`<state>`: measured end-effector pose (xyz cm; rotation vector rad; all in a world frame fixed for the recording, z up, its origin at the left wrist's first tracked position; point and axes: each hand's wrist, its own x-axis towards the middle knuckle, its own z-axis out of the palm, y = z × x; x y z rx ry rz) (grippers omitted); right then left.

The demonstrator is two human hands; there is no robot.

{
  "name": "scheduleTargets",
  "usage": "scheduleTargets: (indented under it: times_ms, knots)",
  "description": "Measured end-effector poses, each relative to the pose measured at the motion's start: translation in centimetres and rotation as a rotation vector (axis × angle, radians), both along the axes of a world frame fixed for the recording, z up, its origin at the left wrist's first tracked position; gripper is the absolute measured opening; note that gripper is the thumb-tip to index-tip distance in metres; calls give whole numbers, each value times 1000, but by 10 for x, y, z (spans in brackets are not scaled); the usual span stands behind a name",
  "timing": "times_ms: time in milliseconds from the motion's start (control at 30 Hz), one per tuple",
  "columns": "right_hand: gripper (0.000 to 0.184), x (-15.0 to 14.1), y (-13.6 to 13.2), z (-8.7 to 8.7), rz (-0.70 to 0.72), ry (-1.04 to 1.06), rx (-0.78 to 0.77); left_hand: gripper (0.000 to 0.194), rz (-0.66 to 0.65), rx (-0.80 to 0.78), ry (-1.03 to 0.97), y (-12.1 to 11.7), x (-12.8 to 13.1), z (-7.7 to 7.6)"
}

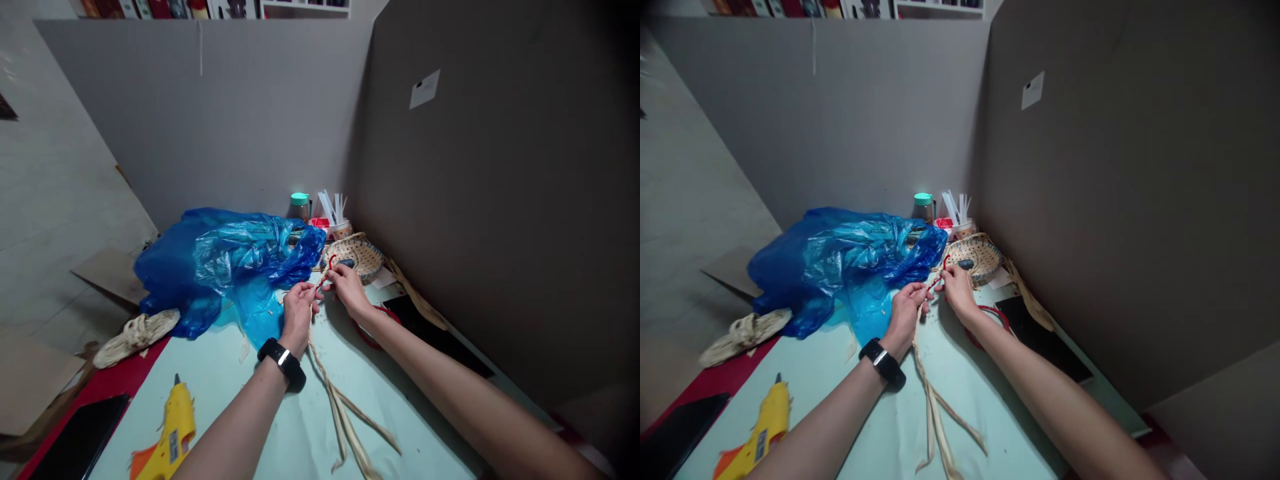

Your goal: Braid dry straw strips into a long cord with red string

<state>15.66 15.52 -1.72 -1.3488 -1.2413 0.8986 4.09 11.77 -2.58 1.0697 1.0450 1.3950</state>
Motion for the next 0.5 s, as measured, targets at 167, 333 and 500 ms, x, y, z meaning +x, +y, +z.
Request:
scheduleTargets:
  times_ms: [167,333,500]
  knots:
    - [6,-15,17,5,45,174,-72,16,-22,18,21,3,-2,-3]
    - [12,-19,22,11,189,295,-86,18,-81,-13,60,5,-4,-2]
    - [21,-10,20,17,403,289,-117,12,-111,-32,134,5,-5,-2]
